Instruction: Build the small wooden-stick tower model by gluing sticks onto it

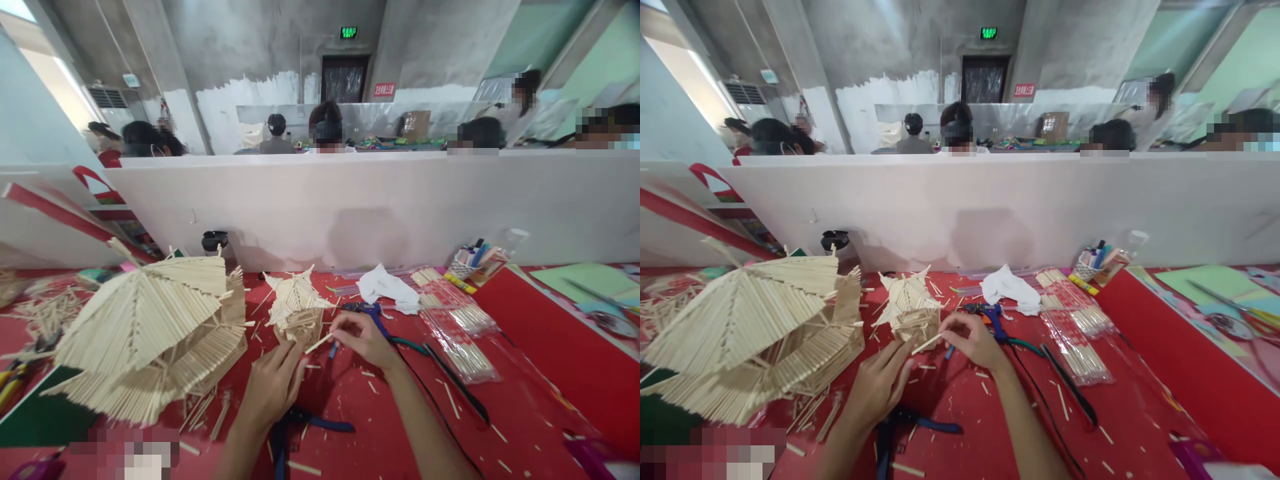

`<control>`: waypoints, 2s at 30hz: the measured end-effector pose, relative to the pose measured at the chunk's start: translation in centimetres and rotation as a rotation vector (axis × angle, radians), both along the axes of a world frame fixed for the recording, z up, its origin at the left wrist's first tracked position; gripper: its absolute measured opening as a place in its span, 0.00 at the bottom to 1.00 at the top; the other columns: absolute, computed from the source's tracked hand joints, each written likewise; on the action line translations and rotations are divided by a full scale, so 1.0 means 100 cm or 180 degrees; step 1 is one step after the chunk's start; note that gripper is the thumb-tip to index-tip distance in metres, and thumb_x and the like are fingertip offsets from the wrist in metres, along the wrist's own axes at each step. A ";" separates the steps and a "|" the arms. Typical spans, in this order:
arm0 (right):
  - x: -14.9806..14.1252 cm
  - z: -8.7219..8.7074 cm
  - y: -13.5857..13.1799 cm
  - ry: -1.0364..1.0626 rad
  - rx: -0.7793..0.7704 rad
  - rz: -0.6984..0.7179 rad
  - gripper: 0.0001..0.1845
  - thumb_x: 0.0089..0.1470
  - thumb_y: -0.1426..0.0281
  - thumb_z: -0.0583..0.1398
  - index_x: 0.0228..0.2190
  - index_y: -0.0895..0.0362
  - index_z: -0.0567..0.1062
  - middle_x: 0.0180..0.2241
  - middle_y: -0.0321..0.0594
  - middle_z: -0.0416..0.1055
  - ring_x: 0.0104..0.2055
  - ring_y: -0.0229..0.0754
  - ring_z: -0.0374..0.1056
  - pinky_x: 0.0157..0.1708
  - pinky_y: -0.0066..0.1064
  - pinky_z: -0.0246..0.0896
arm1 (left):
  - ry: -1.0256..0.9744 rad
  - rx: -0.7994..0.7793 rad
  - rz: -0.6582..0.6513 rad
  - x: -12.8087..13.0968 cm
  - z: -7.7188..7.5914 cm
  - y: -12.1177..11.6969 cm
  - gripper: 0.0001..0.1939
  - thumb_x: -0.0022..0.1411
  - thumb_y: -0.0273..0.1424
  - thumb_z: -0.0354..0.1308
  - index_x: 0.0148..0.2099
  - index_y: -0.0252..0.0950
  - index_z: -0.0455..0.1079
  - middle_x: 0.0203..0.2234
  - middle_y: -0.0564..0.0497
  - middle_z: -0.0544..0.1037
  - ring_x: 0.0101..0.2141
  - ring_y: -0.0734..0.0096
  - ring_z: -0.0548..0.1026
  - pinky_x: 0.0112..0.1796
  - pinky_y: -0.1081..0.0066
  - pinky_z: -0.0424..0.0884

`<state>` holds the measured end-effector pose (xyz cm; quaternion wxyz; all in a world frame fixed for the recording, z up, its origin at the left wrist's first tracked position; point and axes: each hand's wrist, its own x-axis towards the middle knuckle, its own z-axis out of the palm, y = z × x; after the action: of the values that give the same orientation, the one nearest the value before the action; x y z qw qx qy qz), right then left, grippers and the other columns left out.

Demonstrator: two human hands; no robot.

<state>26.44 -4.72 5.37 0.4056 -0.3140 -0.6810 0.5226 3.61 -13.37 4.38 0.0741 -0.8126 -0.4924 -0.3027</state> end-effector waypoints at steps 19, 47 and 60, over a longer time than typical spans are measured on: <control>-0.019 -0.022 0.007 0.0630 -0.0684 -0.0692 0.16 0.58 0.52 0.62 0.34 0.51 0.70 0.28 0.38 0.73 0.25 0.41 0.68 0.24 0.31 0.63 | 0.0617 -0.0218 0.0605 0.003 -0.025 0.007 0.32 0.70 0.30 0.47 0.74 0.45 0.47 0.53 0.42 0.76 0.41 0.64 0.80 0.38 0.70 0.76; -0.018 -0.019 0.009 -0.0185 -0.0022 -0.0835 0.13 0.61 0.59 0.61 0.32 0.56 0.76 0.31 0.38 0.70 0.35 0.41 0.67 0.36 0.28 0.62 | -0.1817 -0.1374 0.0388 0.006 -0.014 0.006 0.20 0.72 0.35 0.49 0.61 0.41 0.72 0.56 0.45 0.77 0.57 0.62 0.74 0.56 0.60 0.72; -0.020 -0.011 0.008 -0.0456 0.0379 -0.0989 0.12 0.62 0.62 0.61 0.31 0.56 0.77 0.32 0.39 0.73 0.38 0.43 0.69 0.41 0.30 0.62 | -0.3249 -0.1943 0.0281 0.004 -0.014 0.010 0.22 0.70 0.43 0.53 0.59 0.41 0.73 0.59 0.44 0.74 0.61 0.58 0.70 0.62 0.53 0.64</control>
<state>24.42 -3.97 4.29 0.4497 -0.4274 -0.6812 0.3887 4.01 -12.40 2.93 -0.3964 -0.5277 -0.5639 -0.4964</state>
